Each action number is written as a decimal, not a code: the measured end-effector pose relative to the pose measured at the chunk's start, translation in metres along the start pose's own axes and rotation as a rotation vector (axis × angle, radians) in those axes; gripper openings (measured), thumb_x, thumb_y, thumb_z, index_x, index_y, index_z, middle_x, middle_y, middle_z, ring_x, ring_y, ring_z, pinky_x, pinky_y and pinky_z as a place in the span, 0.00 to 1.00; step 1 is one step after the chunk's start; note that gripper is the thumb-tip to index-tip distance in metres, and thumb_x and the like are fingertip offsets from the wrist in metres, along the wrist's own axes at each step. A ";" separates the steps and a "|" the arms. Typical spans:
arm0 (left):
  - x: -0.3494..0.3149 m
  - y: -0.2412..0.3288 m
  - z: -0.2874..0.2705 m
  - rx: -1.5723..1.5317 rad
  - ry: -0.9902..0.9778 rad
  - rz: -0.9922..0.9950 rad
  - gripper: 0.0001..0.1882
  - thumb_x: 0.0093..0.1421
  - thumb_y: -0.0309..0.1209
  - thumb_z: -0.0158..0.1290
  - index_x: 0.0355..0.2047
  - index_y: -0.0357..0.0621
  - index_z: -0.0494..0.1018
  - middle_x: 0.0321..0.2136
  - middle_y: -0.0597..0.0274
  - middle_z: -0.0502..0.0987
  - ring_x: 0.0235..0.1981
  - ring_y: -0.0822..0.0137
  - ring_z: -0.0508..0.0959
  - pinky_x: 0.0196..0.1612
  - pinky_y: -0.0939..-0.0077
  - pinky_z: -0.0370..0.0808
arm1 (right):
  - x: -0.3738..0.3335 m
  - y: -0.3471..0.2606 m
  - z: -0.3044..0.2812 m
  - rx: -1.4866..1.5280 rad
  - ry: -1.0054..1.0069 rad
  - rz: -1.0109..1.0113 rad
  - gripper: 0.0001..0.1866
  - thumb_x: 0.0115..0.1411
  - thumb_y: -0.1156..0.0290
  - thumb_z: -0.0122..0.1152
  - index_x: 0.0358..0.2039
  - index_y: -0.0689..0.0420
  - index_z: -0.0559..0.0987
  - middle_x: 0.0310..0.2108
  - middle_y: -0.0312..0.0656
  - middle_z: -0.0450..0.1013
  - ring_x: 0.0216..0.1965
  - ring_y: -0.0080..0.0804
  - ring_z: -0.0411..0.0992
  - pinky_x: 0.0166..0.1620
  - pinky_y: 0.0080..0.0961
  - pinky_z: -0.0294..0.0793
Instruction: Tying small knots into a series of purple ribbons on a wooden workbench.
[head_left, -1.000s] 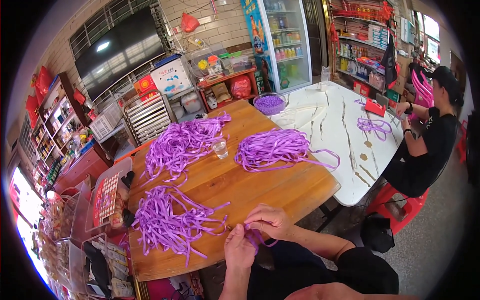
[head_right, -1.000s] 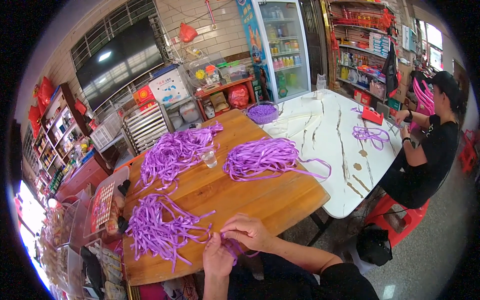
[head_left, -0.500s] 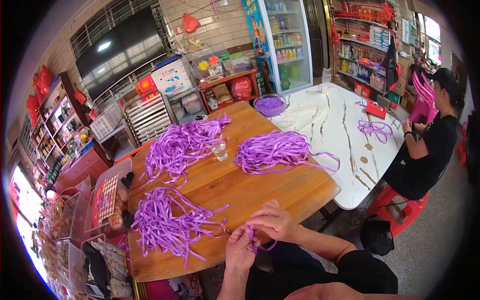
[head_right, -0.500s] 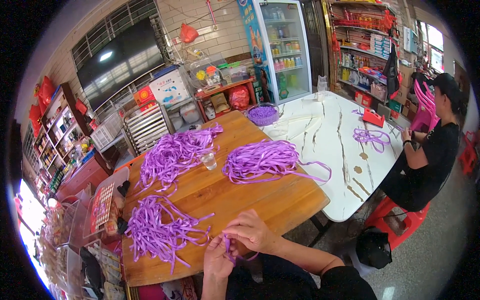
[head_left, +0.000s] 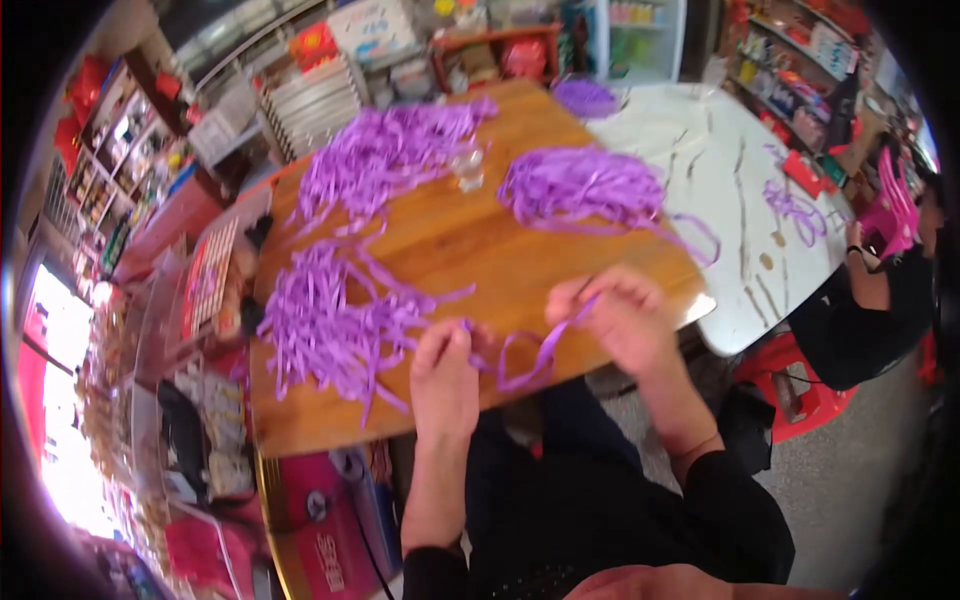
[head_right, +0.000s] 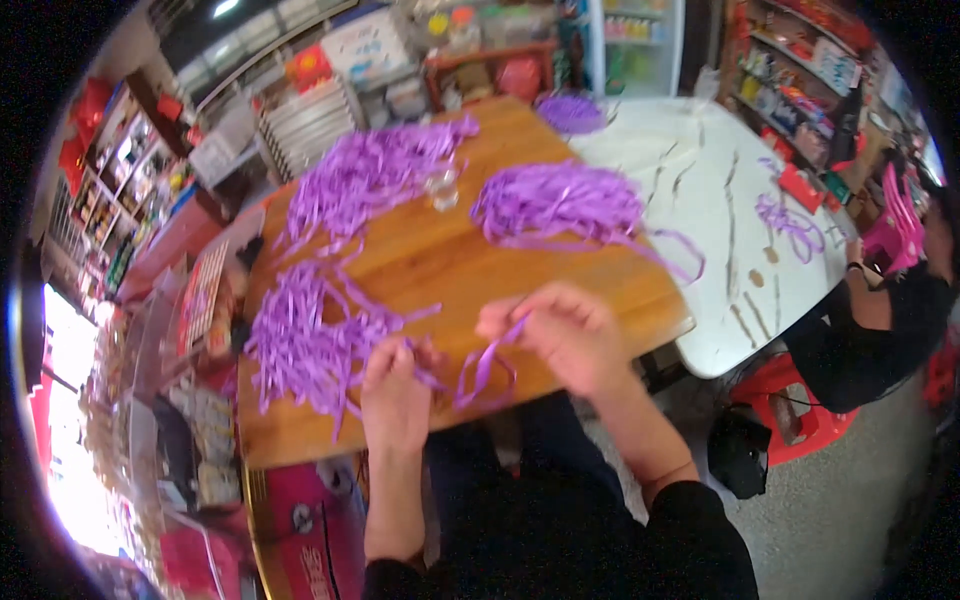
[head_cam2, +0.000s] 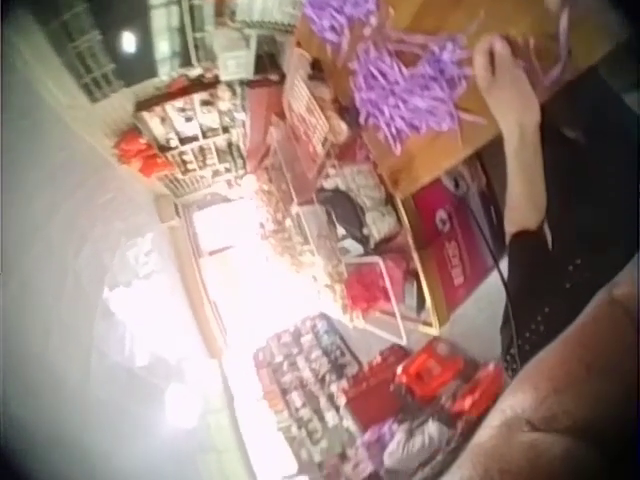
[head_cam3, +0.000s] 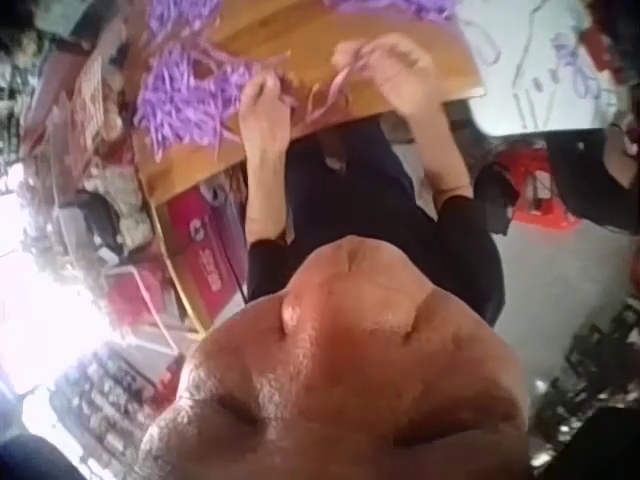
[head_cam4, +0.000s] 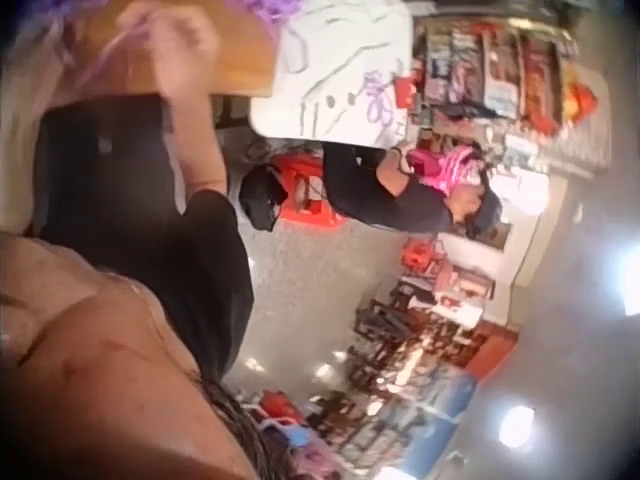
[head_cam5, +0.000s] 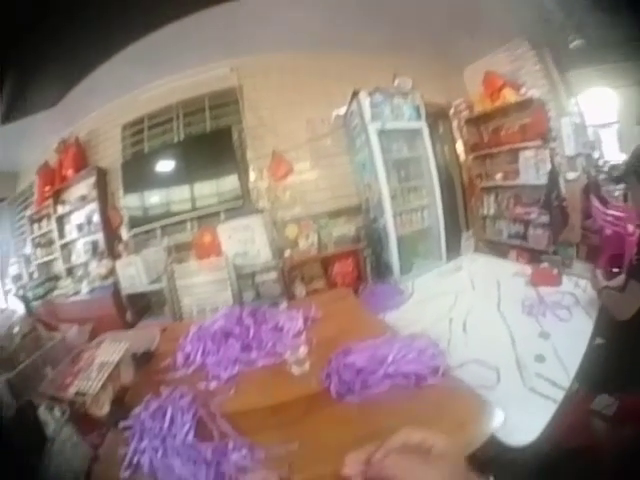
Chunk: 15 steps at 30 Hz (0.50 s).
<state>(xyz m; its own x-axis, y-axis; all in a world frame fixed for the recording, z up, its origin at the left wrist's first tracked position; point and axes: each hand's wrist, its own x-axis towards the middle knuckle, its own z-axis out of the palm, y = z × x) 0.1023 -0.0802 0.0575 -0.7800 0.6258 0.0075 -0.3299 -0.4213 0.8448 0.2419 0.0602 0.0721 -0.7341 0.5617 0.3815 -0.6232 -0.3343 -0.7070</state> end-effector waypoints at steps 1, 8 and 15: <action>0.002 0.003 -0.001 -0.014 0.006 0.018 0.04 0.61 0.23 0.46 0.35 0.38 0.70 0.26 0.64 0.71 0.24 0.73 0.69 0.28 0.79 0.67 | 0.001 -0.003 -0.010 0.006 0.009 -0.019 0.06 0.59 0.77 0.50 0.36 0.65 0.72 0.40 0.56 0.72 0.38 0.44 0.74 0.46 0.43 0.73; 0.008 0.004 -0.015 -0.285 -0.213 -0.111 0.05 0.60 0.24 0.49 0.35 0.38 0.73 0.24 0.70 0.69 0.21 0.80 0.63 0.23 0.85 0.57 | 0.013 -0.020 -0.037 -0.156 0.053 -0.142 0.08 0.60 0.78 0.47 0.38 0.65 0.72 0.33 0.49 0.73 0.32 0.35 0.73 0.43 0.36 0.72; -0.007 -0.004 -0.005 -0.145 -0.134 -0.029 0.08 0.59 0.23 0.50 0.38 0.36 0.73 0.27 0.68 0.71 0.21 0.79 0.59 0.24 0.83 0.56 | 0.006 0.008 -0.014 -0.435 0.086 -0.112 0.11 0.58 0.82 0.49 0.42 0.67 0.73 0.33 0.44 0.72 0.35 0.29 0.71 0.41 0.22 0.70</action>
<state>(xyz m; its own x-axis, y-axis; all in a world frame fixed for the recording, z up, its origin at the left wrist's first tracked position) 0.1065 -0.0860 0.0511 -0.6941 0.7171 0.0633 -0.4322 -0.4854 0.7600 0.2359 0.0717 0.0608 -0.6321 0.6435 0.4317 -0.5124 0.0708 -0.8558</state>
